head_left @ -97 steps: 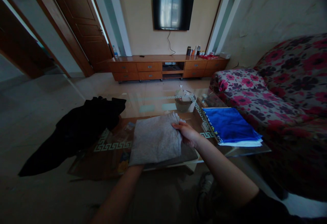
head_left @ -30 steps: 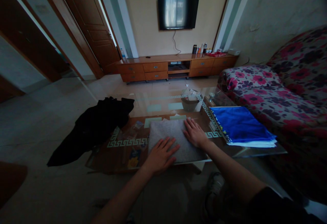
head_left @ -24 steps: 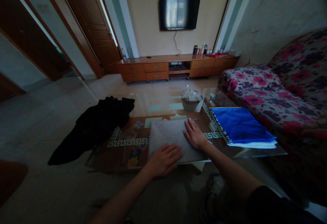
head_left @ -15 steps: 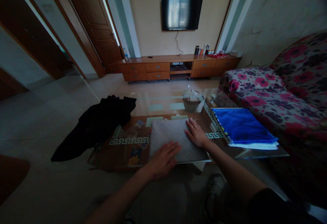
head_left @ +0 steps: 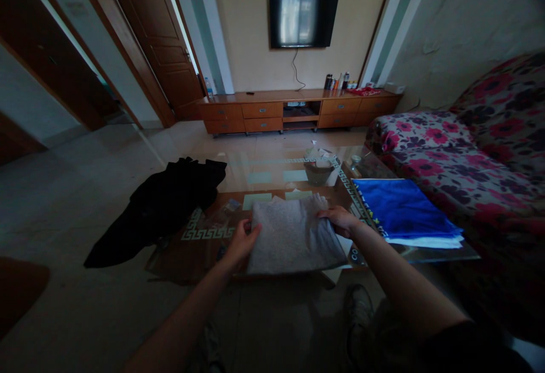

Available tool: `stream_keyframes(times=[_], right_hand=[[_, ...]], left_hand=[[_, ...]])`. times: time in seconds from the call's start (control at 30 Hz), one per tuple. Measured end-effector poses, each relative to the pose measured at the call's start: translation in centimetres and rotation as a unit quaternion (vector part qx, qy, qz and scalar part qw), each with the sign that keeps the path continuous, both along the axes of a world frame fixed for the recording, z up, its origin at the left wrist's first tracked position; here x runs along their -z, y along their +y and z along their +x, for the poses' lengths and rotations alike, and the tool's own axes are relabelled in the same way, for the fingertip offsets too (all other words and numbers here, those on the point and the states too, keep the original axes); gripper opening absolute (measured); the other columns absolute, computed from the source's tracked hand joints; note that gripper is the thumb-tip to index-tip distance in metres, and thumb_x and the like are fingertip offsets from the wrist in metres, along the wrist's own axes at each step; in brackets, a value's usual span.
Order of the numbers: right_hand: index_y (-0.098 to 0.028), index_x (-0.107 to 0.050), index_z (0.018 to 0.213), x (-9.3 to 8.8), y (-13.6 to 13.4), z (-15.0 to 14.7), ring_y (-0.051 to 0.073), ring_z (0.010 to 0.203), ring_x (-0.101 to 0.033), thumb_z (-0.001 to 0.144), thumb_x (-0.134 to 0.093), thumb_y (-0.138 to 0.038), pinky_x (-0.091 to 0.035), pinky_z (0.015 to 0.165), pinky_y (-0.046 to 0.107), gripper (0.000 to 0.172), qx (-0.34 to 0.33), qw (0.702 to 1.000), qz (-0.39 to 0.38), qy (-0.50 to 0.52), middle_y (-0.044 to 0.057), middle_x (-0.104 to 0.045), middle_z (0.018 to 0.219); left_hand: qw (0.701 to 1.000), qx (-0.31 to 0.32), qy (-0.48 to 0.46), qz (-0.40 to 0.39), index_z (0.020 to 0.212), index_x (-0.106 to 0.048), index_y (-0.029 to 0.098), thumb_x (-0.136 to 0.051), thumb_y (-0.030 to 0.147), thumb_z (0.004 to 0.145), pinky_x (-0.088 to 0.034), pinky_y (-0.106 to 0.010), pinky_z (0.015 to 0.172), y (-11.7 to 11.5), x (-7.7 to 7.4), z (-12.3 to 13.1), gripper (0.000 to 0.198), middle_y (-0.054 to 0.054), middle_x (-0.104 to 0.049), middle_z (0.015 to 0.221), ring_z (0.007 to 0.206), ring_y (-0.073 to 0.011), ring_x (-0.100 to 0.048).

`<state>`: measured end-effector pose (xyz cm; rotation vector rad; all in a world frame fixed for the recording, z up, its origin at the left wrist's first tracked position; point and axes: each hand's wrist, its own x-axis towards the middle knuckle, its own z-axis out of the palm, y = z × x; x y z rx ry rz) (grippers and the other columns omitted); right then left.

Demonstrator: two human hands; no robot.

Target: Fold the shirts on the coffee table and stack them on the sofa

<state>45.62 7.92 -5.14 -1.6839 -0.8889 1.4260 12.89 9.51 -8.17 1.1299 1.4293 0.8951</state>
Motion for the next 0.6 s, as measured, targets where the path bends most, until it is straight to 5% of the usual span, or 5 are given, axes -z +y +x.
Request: stream_keyframes(times=[0.23, 0.4, 0.6], right_hand=[[-0.016, -0.068, 0.101, -1.7, -0.5, -0.8, 0.026, 0.085, -0.075, 0.066, -0.081, -0.02, -0.063, 0.078, 0.037, 0.037, -0.039, 0.992, 0.018, 0.119, 0.01, -0.078, 0.09], [-0.019, -0.067, 0.107, -2.8, -0.3, 0.2, 0.023, 0.084, -0.074, 0.064, -0.082, -0.022, -0.06, 0.073, 0.033, 0.045, -0.067, 0.989, 0.081, 0.099, 0.006, -0.078, 0.097], [-0.02, -0.068, 0.111, -5.4, -0.8, 1.2, 0.02, 0.094, -0.07, 0.076, -0.082, -0.047, -0.057, 0.08, 0.027, 0.047, -0.086, 0.98, 0.166, 0.063, 0.007, -0.075, 0.109]], left_hand=[[0.983, 0.04, -0.149, -0.102, 0.112, -0.068, 0.015, -0.082, 0.051, 0.079, -0.058, -0.04, 0.088, -1.0, -1.7, 0.6, 0.051, -0.018, -0.075, 0.116, 0.102, -0.0284, -0.073], [0.977, 0.01, -0.189, -0.102, 0.111, -0.071, 0.017, -0.082, 0.042, 0.079, -0.059, -0.038, 0.087, -1.2, -3.6, 0.8, 0.042, -0.014, -0.077, 0.109, 0.099, -0.0268, -0.074], [0.961, 0.031, -0.267, -0.069, 0.102, -0.07, 0.014, -0.086, 0.044, 0.075, -0.059, -0.034, 0.078, -0.3, -6.6, 0.1, 0.043, -0.011, -0.078, 0.094, 0.085, -0.024, -0.075]])
